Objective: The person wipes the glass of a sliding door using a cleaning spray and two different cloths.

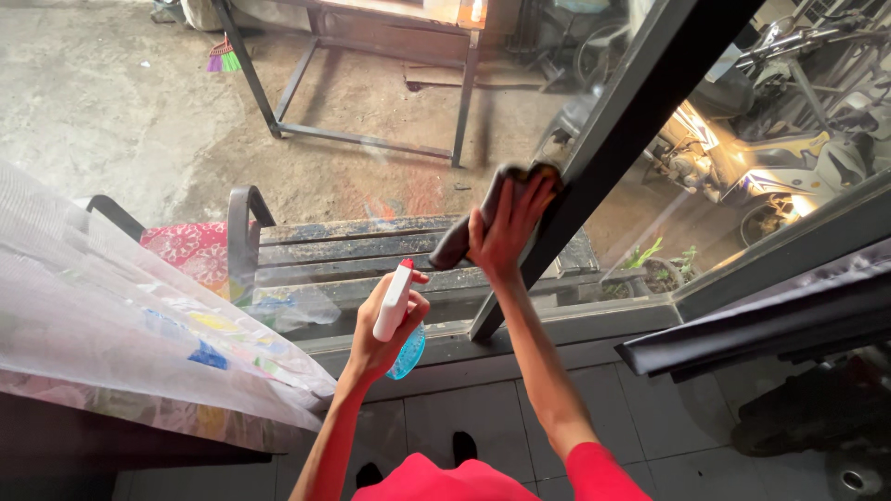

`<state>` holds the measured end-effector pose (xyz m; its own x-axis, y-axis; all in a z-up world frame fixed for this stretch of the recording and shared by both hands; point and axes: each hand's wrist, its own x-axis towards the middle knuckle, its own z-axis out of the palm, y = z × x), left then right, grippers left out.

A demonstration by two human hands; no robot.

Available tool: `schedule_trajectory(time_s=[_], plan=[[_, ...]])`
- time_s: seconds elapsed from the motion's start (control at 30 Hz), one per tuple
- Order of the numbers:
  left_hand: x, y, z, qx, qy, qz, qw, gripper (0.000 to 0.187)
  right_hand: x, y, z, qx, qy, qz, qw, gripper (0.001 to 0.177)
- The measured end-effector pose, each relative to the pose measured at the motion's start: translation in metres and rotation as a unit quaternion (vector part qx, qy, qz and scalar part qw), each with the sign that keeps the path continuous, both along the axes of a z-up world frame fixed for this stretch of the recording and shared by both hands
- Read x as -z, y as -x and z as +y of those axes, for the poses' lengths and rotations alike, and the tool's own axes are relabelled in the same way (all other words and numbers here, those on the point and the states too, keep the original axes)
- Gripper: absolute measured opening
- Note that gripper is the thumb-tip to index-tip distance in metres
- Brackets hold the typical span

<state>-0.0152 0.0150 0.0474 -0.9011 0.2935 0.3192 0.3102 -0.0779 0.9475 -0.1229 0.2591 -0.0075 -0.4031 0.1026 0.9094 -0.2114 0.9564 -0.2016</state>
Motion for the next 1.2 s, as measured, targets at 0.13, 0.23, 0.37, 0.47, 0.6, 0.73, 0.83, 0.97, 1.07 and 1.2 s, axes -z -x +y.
schedule_trajectory(time_s=[0.13, 0.23, 0.37, 0.47, 0.6, 0.73, 0.83, 0.97, 1.07, 1.2], plan=[[-0.007, 0.002, 0.006, 0.010, -0.008, 0.003, 1.000, 0.033, 0.015, -0.014, 0.003, -0.022, 0.010, -0.046, 0.999, 0.065], [-0.009, 0.006, 0.008, 0.007, 0.004, 0.007, 1.000, 0.030, -0.029, -0.006, 0.001, -0.025, 0.020, -0.026, 0.999, 0.068], [-0.010, 0.005, 0.000, 0.020, -0.008, -0.004, 1.000, 0.033, -0.101, 0.010, -0.013, -0.017, 0.083, 0.039, 0.996, 0.064], [-0.006, 0.002, -0.015, -0.006, -0.004, 0.018, 1.000, 0.035, -0.106, 0.020, -0.053, -0.005, 0.071, 0.063, 0.995, 0.061], [0.001, -0.002, -0.042, -0.044, -0.003, 0.014, 0.999, 0.035, -0.047, 0.041, -0.133, -0.034, -0.073, -0.005, 0.997, 0.059], [-0.004, -0.007, -0.067, -0.076, 0.025, 0.041, 0.996, 0.033, 0.015, 0.022, -0.155, -0.121, -0.163, -0.055, 0.978, 0.048], [-0.010, -0.012, -0.087, -0.086, 0.013, 0.053, 0.995, 0.032, 0.024, 0.010, -0.128, -0.127, -0.063, -0.060, 0.988, 0.052], [-0.007, -0.011, -0.110, -0.126, -0.006, 0.052, 0.991, 0.035, -0.002, 0.019, -0.093, -0.021, -0.010, 0.058, 0.998, 0.056], [-0.002, -0.012, -0.123, -0.174, 0.032, 0.148, 0.973, 0.037, -0.021, 0.027, -0.117, 0.007, 0.037, 0.030, 0.999, 0.057], [0.000, -0.025, -0.125, -0.277, 0.120, 0.240, 0.923, 0.041, -0.027, 0.023, -0.177, -0.055, -0.113, -0.064, 0.990, 0.056]])
